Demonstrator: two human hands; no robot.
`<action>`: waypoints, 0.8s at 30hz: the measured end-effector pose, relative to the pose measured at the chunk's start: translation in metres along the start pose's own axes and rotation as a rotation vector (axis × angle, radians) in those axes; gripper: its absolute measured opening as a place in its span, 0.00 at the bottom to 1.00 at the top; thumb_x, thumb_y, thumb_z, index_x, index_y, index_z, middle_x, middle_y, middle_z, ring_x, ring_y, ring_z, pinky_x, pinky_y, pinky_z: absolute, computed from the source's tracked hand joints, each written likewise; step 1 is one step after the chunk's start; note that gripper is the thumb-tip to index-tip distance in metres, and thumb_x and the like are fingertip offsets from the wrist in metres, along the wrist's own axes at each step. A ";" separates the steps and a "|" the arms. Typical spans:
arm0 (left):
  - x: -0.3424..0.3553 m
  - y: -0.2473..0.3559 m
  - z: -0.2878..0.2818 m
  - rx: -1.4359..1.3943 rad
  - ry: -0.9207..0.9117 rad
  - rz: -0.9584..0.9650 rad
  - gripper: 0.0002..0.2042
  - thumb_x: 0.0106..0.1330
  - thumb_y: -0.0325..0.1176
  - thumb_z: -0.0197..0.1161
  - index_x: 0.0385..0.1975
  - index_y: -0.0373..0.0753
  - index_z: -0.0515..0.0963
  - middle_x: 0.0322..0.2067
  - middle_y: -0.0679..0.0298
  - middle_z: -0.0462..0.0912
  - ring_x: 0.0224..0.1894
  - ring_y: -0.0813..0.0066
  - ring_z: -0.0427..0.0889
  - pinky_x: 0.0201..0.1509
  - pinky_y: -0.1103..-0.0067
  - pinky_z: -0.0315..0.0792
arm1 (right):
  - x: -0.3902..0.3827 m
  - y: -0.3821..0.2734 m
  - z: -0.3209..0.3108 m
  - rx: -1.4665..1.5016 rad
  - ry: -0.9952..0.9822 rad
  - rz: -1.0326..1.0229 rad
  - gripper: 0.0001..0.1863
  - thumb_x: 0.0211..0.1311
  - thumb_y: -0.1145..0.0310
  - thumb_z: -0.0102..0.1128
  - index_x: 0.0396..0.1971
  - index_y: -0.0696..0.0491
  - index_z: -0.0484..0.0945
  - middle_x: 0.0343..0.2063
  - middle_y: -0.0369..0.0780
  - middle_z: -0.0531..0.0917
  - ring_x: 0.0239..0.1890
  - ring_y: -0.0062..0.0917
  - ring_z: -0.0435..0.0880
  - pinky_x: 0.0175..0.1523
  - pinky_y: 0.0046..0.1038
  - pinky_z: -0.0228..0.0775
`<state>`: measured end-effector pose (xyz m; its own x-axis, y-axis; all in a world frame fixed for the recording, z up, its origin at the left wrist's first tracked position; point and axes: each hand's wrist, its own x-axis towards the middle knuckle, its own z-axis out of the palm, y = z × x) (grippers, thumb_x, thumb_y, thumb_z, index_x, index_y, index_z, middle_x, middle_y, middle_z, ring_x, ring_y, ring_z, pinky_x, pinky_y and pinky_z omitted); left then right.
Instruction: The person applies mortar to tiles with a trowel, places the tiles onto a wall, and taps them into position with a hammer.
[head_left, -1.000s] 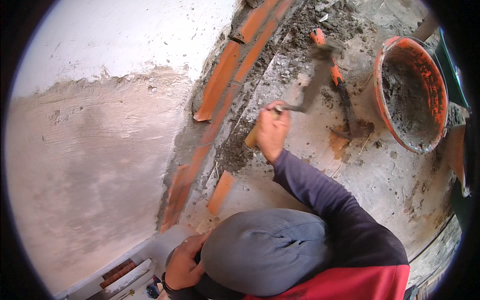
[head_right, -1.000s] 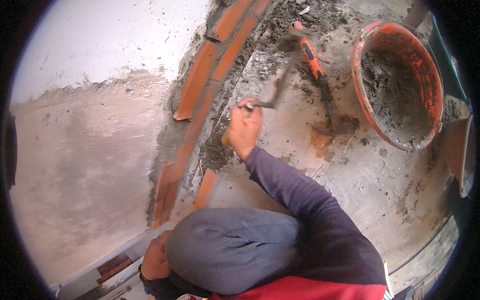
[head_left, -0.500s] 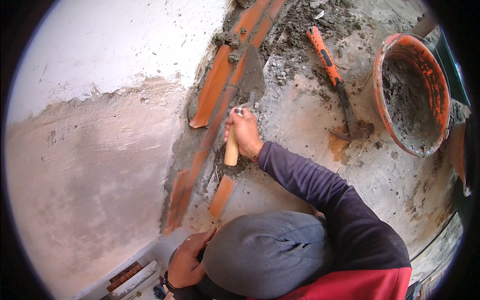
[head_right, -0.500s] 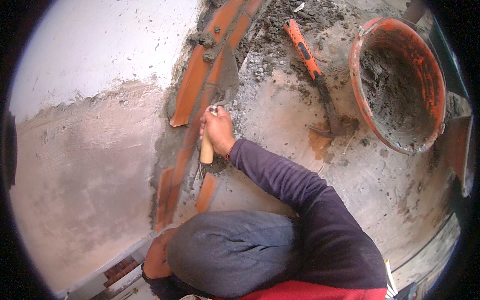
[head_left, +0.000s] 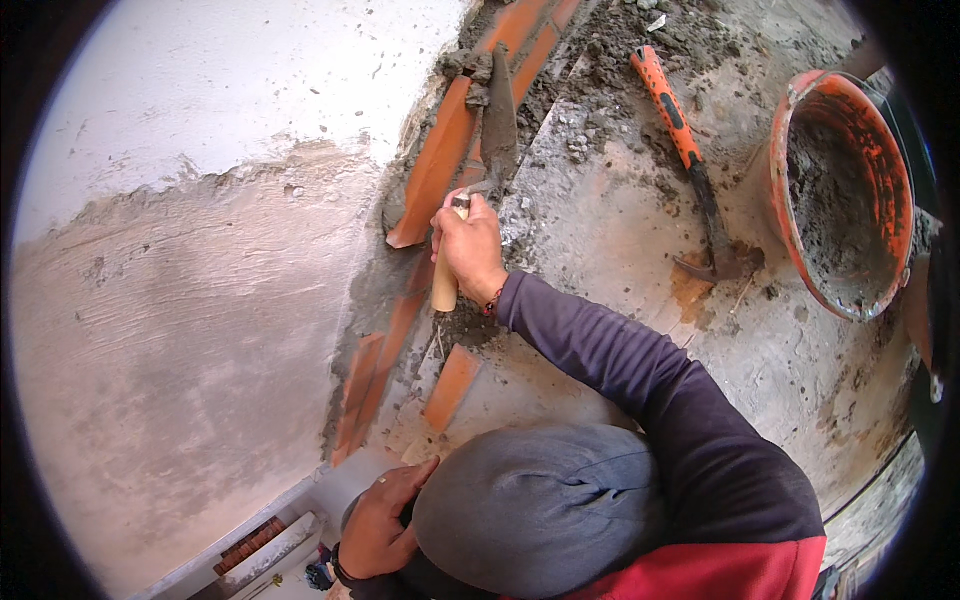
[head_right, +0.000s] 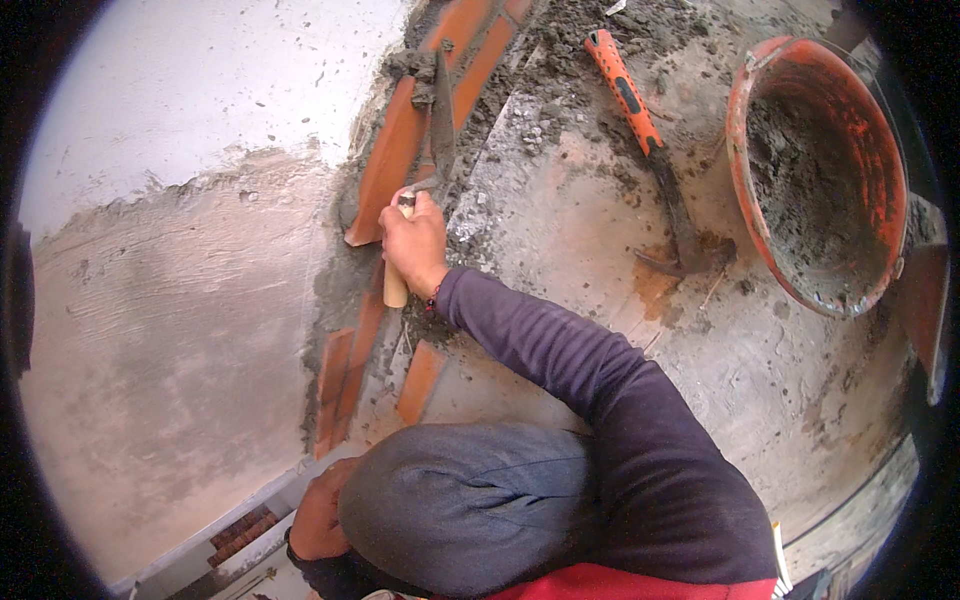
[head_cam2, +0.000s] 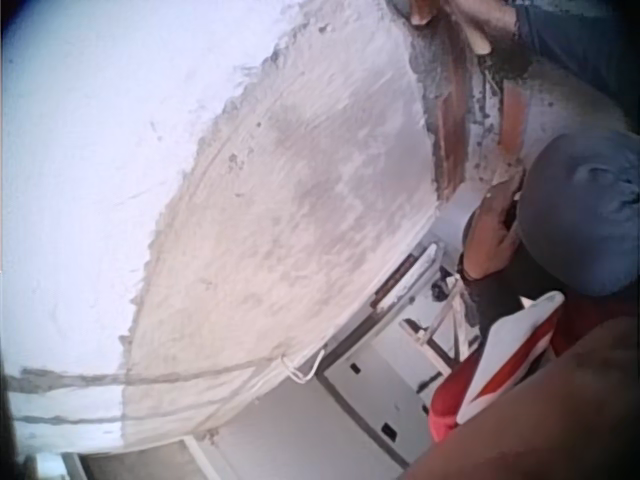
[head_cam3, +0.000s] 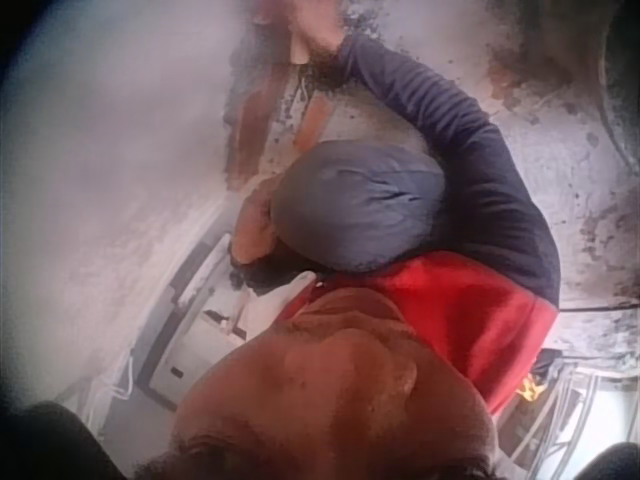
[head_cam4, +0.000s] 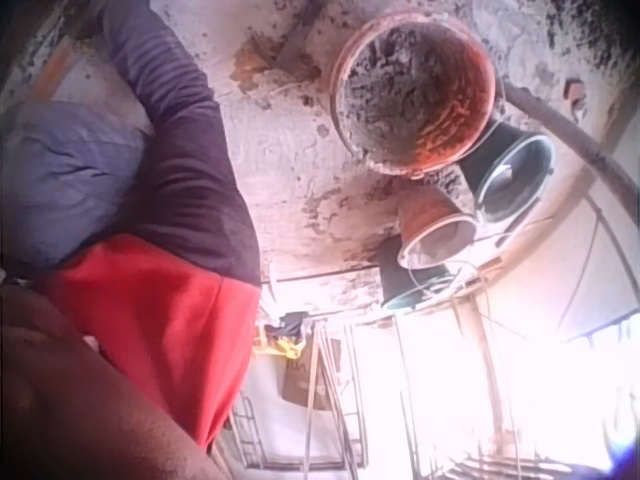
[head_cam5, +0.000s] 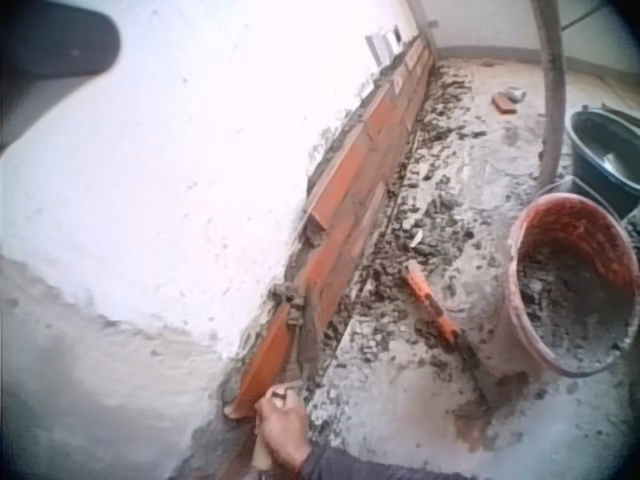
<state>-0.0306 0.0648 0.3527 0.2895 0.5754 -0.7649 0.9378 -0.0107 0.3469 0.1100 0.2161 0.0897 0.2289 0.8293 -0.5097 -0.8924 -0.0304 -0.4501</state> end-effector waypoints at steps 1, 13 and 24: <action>0.001 -0.001 -0.001 0.005 -0.006 0.008 0.27 0.60 0.32 0.65 0.62 0.37 0.72 0.51 0.49 0.80 0.53 0.53 0.79 0.56 0.69 0.73 | 0.002 0.006 -0.003 -0.093 0.026 -0.040 0.07 0.61 0.77 0.51 0.36 0.51 0.65 0.22 0.36 0.74 0.18 0.20 0.73 0.22 0.27 0.67; 0.008 -0.003 -0.003 0.028 -0.026 0.025 0.28 0.60 0.33 0.64 0.63 0.37 0.71 0.52 0.50 0.79 0.54 0.53 0.78 0.59 0.68 0.71 | 0.008 0.039 -0.031 -0.018 -0.070 -0.024 0.08 0.56 0.77 0.54 0.35 0.53 0.69 0.20 0.36 0.75 0.16 0.23 0.73 0.21 0.29 0.68; 0.009 -0.007 -0.003 0.045 -0.022 0.026 0.28 0.61 0.35 0.64 0.63 0.37 0.70 0.52 0.50 0.79 0.54 0.53 0.78 0.58 0.68 0.72 | -0.010 -0.003 -0.078 0.404 -0.521 0.231 0.08 0.52 0.79 0.50 0.30 0.50 0.65 0.18 0.38 0.68 0.18 0.28 0.71 0.21 0.31 0.70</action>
<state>-0.0348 0.0728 0.3452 0.3177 0.5560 -0.7681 0.9374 -0.0621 0.3428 0.1405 0.1641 0.0392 -0.1106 0.9892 -0.0964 -0.9936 -0.1123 -0.0125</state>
